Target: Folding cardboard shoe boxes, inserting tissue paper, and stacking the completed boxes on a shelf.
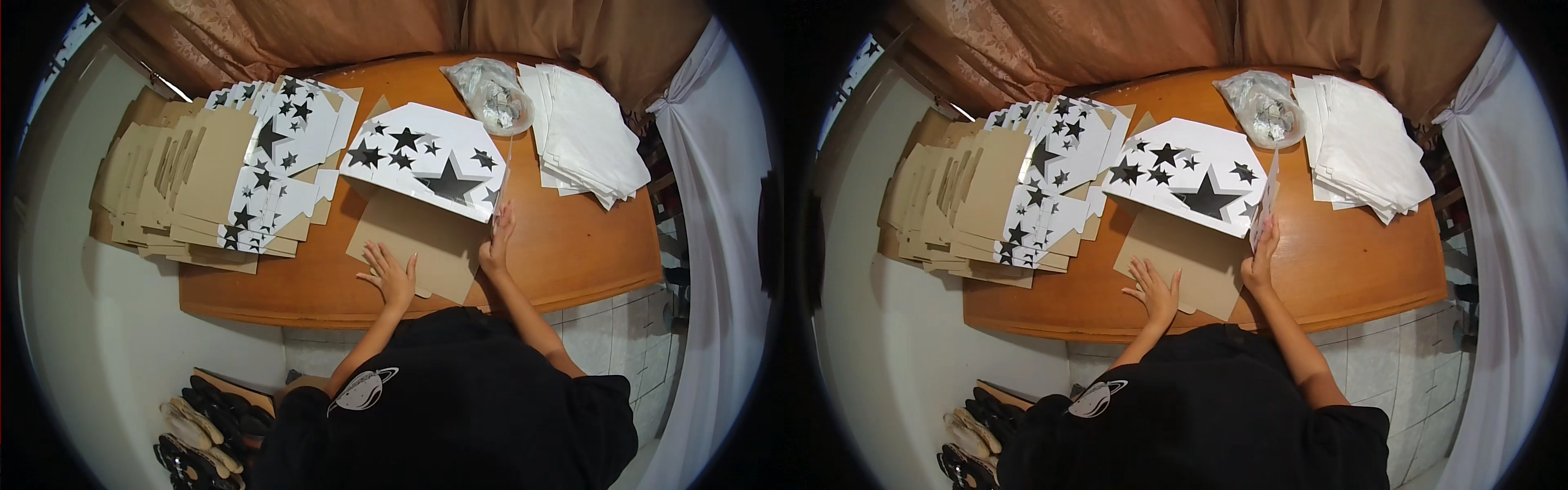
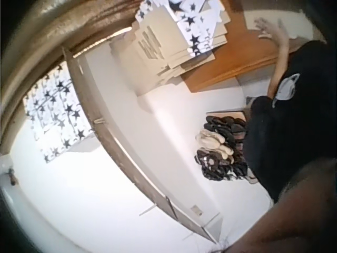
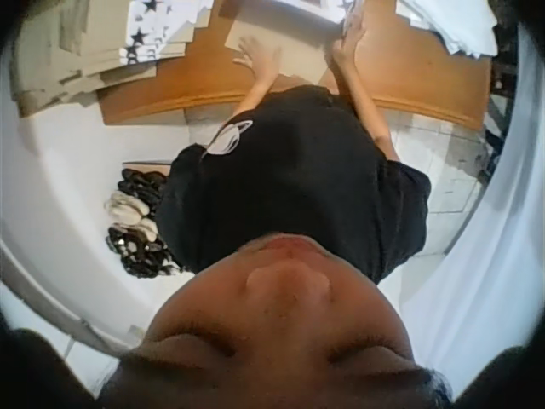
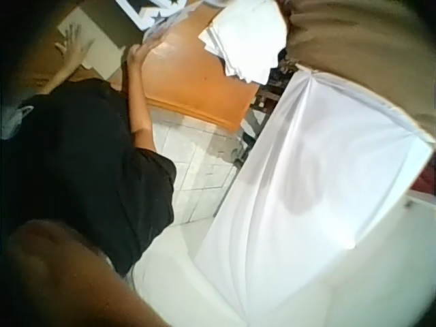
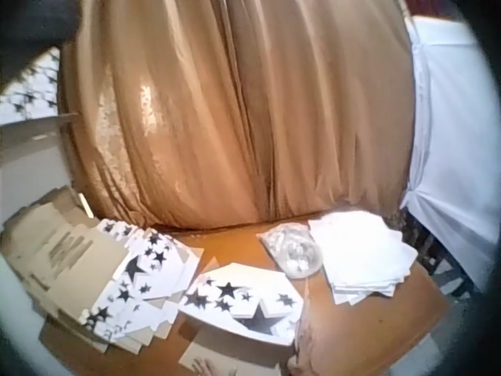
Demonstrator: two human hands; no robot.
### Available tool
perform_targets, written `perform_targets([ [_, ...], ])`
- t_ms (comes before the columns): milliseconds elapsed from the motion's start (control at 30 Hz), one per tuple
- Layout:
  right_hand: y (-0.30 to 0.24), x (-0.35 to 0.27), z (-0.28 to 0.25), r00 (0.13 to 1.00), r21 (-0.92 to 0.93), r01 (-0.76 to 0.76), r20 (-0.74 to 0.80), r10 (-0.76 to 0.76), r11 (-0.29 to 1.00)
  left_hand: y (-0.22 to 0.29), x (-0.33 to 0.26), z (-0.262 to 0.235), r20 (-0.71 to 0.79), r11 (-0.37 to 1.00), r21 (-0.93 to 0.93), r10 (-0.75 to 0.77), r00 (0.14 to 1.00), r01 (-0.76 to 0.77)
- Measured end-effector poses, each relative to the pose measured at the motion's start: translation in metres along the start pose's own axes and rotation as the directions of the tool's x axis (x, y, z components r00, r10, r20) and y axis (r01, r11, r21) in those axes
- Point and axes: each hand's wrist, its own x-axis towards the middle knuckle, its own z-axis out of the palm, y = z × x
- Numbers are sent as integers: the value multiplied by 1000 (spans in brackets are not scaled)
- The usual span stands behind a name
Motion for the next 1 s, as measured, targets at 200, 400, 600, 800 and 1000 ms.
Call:
perform_targets([
  [200, 5, -2, -3, 993, 50, -110, -31, 112, 993, 6, 14, -23, -128, 982, -142, 106, 986, -124],
  [400, 57, -14, -11, 938, 364, -332, 34, 344, 870, 3, 65, -54, -289, 921, -378, -24, 957, -91],
  [600, 49, 13, -16, 987, 208, -158, 61, 148, 965, -9, 122, -81, -151, 528, -806, 252, 956, -266],
  [800, 16, 44, -11, 988, 535, -144, 29, 152, 832, -26, 95, -68, -464, 692, -501, 293, 836, -520],
  [1000, -2, 74, -56, 946, 259, 22, 308, -104, 966, -39, 84, -99, -325, 731, -442, 409, 853, -519],
])
